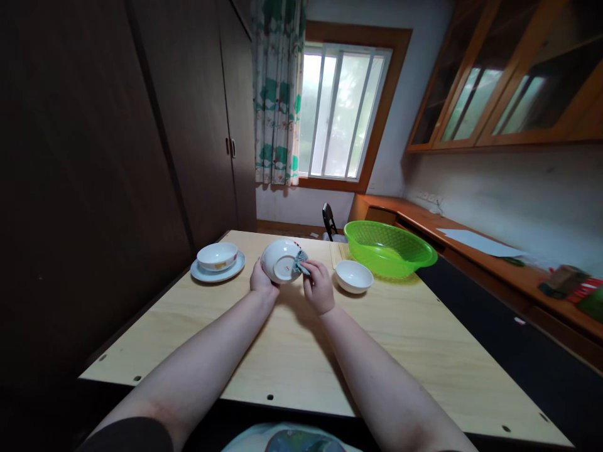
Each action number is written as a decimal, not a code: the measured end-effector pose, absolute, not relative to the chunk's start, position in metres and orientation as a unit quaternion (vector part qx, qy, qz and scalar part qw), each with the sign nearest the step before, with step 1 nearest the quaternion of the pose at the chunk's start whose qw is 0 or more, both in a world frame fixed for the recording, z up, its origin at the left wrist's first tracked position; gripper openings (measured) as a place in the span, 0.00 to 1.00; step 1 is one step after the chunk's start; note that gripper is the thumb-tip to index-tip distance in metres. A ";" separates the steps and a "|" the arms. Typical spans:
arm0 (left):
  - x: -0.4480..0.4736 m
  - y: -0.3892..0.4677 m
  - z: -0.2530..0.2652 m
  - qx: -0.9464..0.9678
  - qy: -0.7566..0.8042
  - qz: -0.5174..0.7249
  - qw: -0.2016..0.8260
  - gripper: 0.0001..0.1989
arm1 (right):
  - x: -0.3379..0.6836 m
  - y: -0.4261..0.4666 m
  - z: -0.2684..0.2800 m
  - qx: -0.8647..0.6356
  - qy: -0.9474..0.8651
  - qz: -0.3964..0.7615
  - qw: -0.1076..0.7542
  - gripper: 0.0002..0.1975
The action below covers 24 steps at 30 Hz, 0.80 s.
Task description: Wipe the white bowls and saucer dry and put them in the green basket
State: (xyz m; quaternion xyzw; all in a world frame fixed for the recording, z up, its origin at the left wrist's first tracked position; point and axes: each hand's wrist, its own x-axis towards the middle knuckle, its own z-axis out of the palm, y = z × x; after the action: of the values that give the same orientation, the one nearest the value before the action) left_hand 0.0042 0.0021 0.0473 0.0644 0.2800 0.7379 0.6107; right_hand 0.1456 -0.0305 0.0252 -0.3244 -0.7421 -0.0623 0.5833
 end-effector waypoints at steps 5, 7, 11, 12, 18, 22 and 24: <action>0.001 0.004 0.045 0.066 0.242 0.748 0.614 0.13 | 0.142 -0.035 0.023 -0.306 -0.771 -0.058 0.555 0.19; 0.000 0.005 0.045 0.056 0.249 0.752 0.608 0.12 | 0.142 -0.036 0.022 -0.296 -0.782 -0.061 0.546 0.19; 0.000 0.006 0.046 0.046 0.266 0.755 0.598 0.09 | 0.142 -0.035 0.020 -0.278 -0.794 -0.075 0.535 0.19; 0.000 0.006 0.046 0.046 0.269 0.754 0.597 0.09 | 0.142 -0.035 0.020 -0.276 -0.796 -0.078 0.534 0.19; 0.000 0.005 0.045 0.042 0.274 0.751 0.599 0.09 | 0.143 -0.036 0.021 -0.278 -0.803 -0.075 0.522 0.18; 0.000 0.005 0.044 0.044 0.275 0.752 0.598 0.09 | 0.141 -0.038 0.020 -0.275 -0.807 -0.076 0.517 0.17; 0.001 0.006 0.042 0.048 0.276 0.754 0.594 0.10 | 0.140 -0.038 0.019 -0.270 -0.813 -0.080 0.510 0.17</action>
State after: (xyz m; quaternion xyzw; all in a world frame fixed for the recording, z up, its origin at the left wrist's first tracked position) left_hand 0.0006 0.0059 0.0418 0.0476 0.2761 0.7538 0.5944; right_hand 0.1397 -0.0382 0.0192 -0.2704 -0.8126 -0.0804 0.5100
